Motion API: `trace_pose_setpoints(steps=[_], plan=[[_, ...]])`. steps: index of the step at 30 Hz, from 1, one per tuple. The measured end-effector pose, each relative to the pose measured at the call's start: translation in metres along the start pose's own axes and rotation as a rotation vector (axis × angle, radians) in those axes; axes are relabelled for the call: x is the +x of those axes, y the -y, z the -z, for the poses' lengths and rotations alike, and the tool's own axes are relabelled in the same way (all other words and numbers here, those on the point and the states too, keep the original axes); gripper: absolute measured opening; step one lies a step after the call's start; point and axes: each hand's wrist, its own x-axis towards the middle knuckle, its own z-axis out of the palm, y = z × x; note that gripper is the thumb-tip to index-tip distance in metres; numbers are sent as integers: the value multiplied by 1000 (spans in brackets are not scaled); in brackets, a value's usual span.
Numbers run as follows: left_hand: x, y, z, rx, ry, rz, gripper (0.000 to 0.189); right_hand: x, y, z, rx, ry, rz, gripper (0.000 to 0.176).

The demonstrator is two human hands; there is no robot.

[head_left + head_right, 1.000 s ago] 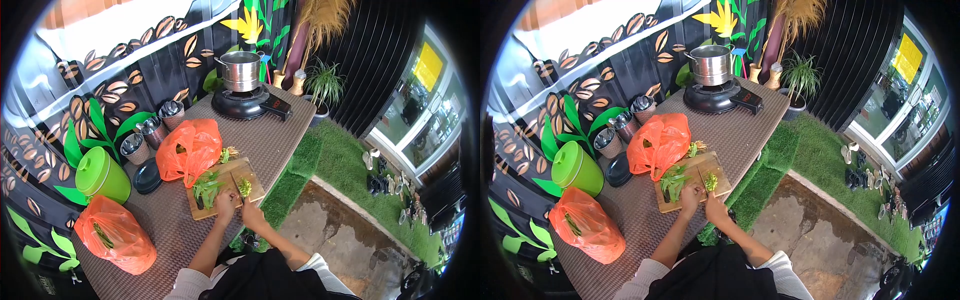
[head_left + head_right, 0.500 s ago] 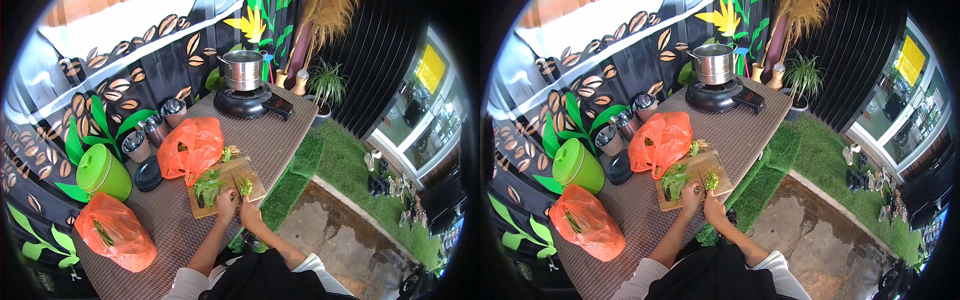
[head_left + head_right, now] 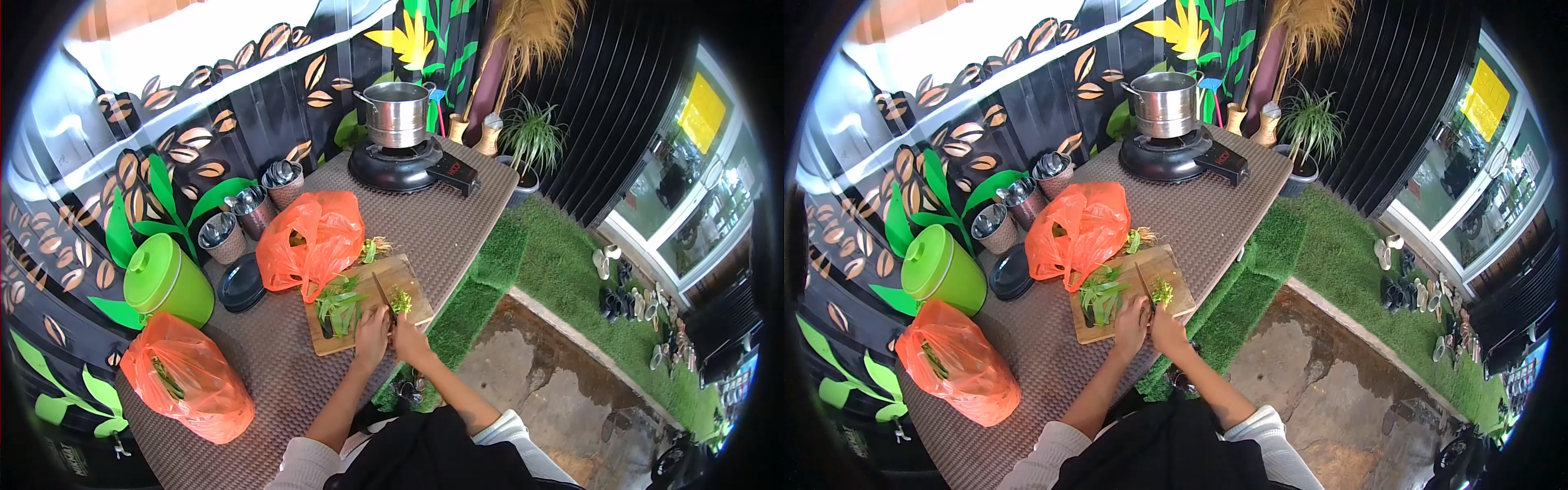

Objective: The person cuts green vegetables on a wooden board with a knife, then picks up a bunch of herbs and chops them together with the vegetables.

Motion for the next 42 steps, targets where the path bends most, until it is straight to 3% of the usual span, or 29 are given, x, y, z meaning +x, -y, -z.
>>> trace_pose_setpoints(steps=[4,6,10,13,15,17,19,20,21,24,29,32,37,39,42], plan=[[-1,4,-3,-9,-32,18,31,-3,-6,9,44,9,60,29],[1,9,-3,-177,-42,182,26,-19,3,0,31,-17,5,29],[12,18,-2,-149,-5,165,18,-15,13,-10,36,-39,-79,30],[11,24,-8,-120,-79,167,20,3,3,0,56,8,-25,31],[7,28,-7,-168,-37,281,17,-3,0,1,42,-15,-14,31],[4,27,-5,-141,-10,265,14,-13,5,-5,29,-30,5,31],[3,17,0,-121,18,248,10,-25,14,-10,4,-28,-99,30],[1,11,3,-59,-18,143,10,-22,13,-12,2,-29,-100,30],[0,9,3,4,-56,39,10,-16,10,-14,-2,-49,-65,30],[-3,5,2,-4,-63,24,10,0,-1,-12,9,-47,1,32],[-1,8,7,-4,-5,47,11,-13,2,-9,9,-53,58,32],[0,17,5,-14,6,42,11,-23,17,-14,29,-88,-82,31],[3,26,3,-72,-18,45,14,4,1,-7,44,-14,16,31],[3,28,4,-93,-7,156,15,-9,7,-4,21,-24,13,29],[5,32,3,-140,1,173,16,-18,16,-17,-8,-55,-42,27]])
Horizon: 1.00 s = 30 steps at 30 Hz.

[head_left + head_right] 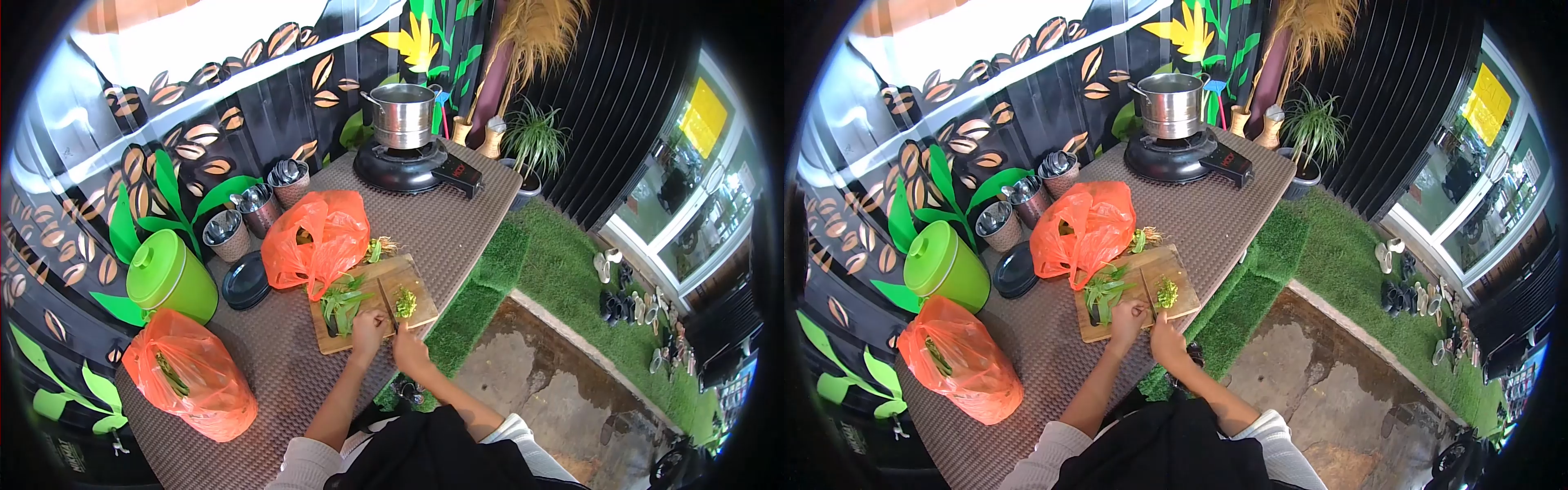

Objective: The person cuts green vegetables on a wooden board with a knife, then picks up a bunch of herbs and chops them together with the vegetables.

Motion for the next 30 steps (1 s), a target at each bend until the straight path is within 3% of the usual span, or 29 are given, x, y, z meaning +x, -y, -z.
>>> trace_pose_setpoints(steps=[2,9,11,13,17,19,22,25,30], plan=[[1,5,-4,-20,0,5,16,2,-1,-6,-4,-18,-54,27],[1,1,0,-216,-16,149,15,8,-5,16,30,37,56,26],[2,0,2,-172,-11,138,14,-1,1,14,3,36,45,25],[2,3,-1,-132,-4,126,13,-6,11,5,-46,86,-109,31],[2,8,-2,-169,-5,141,14,6,12,7,-27,113,-78,32],[2,7,-3,-198,-2,173,14,16,1,6,38,22,49,28],[2,6,2,-119,-2,135,12,2,2,-7,-20,-84,32,28],[1,2,2,-149,-8,129,11,-5,13,-7,-107,45,-79,33],[2,4,2,-108,20,165,13,16,-3,-2,8,-13,-13,29]])
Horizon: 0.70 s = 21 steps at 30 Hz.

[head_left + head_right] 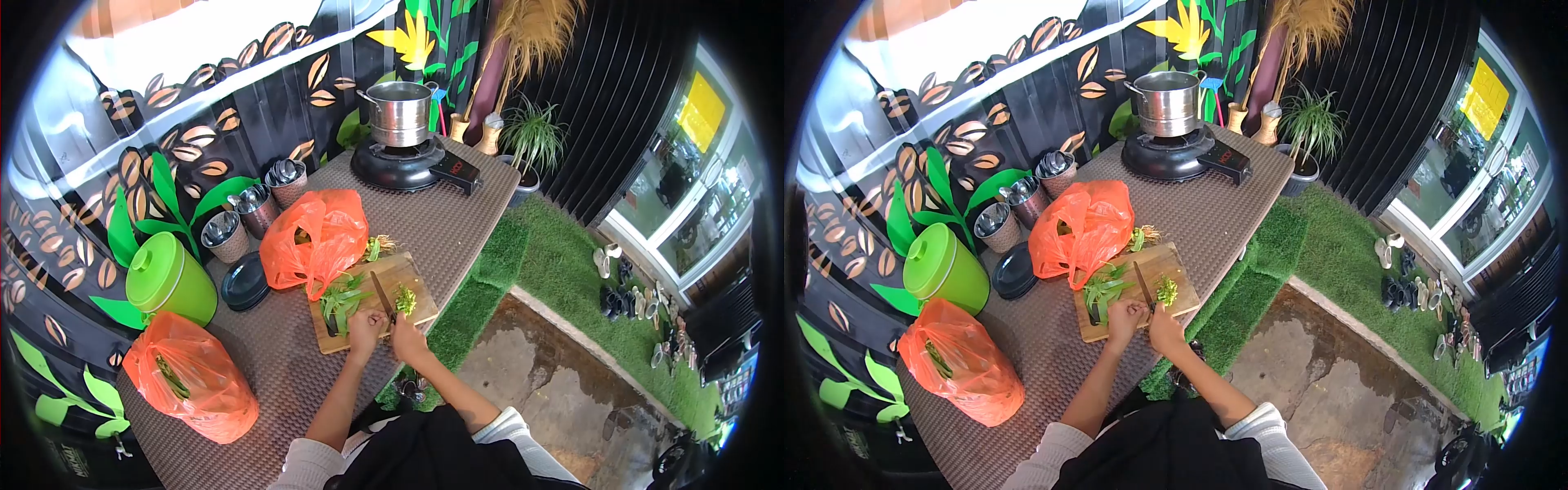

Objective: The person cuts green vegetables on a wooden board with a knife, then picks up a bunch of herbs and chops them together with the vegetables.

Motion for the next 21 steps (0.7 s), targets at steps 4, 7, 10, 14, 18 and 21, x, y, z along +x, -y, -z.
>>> trace_pose_setpoints(steps=[4,7,10,14,18,21], plan=[[-2,-1,-1,28,-26,-28,12,-24,9,3,-55,39,-13,29],[-4,-1,-2,25,-35,-67,12,-23,6,2,-64,39,-67,30],[-8,-6,-1,31,-65,-107,13,-12,-2,12,-51,-17,-43,31],[-6,-15,-9,231,-90,-186,11,-7,-10,24,-18,29,5,33],[3,-18,-22,249,-33,-175,11,-7,-14,14,-47,-16,22,40],[9,-19,-19,41,7,-139,14,-8,-13,14,14,-27,-8,34]])
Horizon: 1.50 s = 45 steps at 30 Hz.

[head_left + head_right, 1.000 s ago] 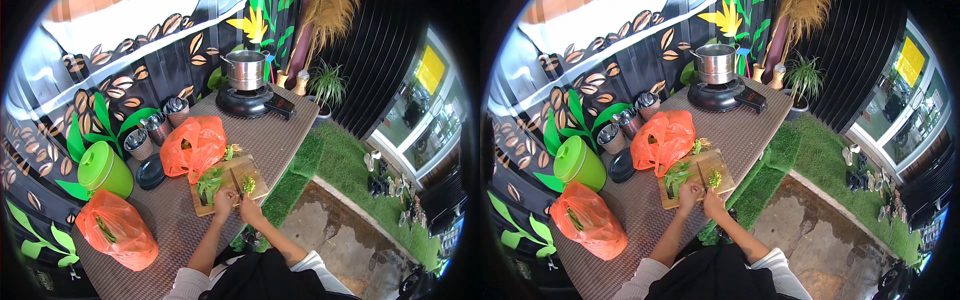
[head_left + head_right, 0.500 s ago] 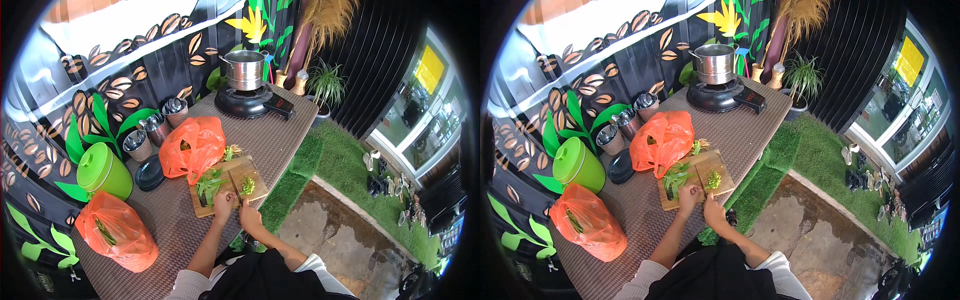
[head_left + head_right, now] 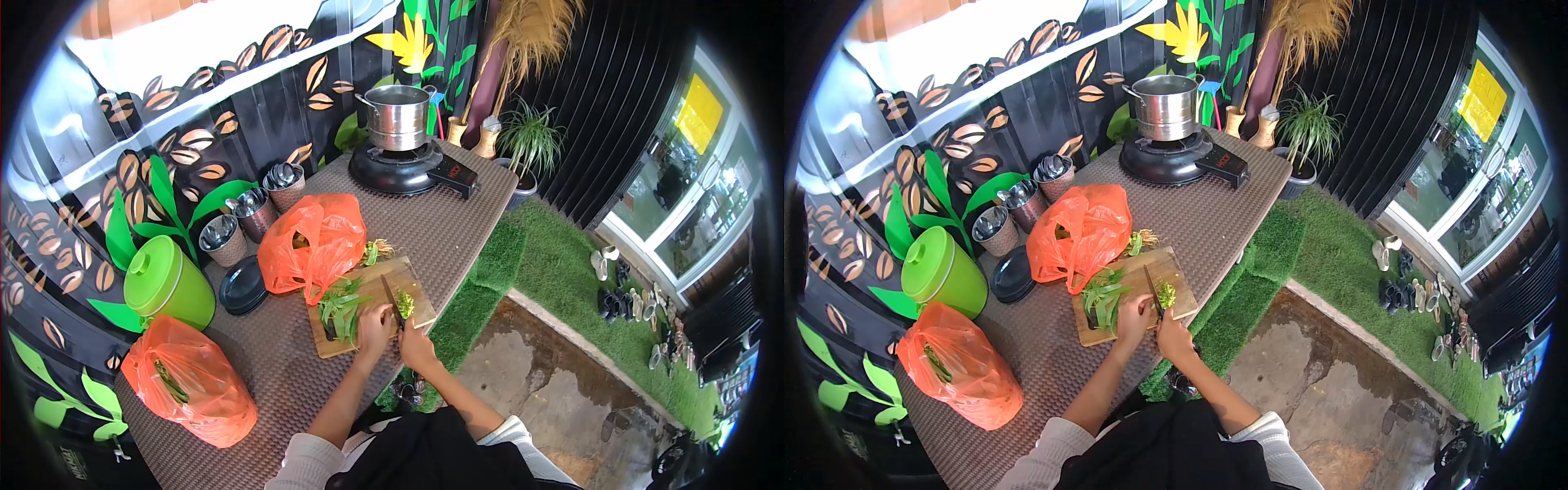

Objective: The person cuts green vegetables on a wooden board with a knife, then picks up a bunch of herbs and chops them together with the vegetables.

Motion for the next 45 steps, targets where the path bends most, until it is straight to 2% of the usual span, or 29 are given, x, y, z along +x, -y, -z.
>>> trace_pose_setpoints(steps=[1,3,7,11,13,18,20,22,25,29,34,36,38,40,44,45], plan=[[2,-1,6,2,-1,-1,14,0,0,2,10,23,-10,34],[6,0,23,179,-145,-226,14,-1,-1,3,21,46,-20,34],[14,20,57,418,-210,-125,20,0,-2,-3,-10,28,-17,35],[13,40,77,495,-211,-89,20,-1,1,-2,-34,22,-17,38],[12,40,83,503,-135,-71,20,0,0,-3,-37,22,-10,41],[-4,8,96,472,-209,-131,19,1,-1,0,-46,64,-4,46],[-15,4,98,465,-204,-135,18,-1,1,1,-35,50,-6,41],[-26,4,100,485,112,-6,21,0,1,2,-21,62,5,40],[-40,13,94,369,169,40,22,-2,1,4,-17,68,22,38],[-42,31,87,134,119,116,18,-1,1,4,-45,70,9,35],[-37,5,96,463,26,-67,9,0,-3,1,-16,15,47,31],[-35,2,93,482,-26,-125,10,4,-9,1,-14,-19,61,30],[-31,0,89,500,-80,-183,12,11,-12,10,38,63,85,30],[-25,-1,85,429,-156,-193,12,13,-8,17,41,42,93,30],[-14,-1,75,224,-144,-111,14,1,3,23,104,16,98,33],[-13,-3,73,99,-90,-102,12,-3,5,21,104,13,95,33]])
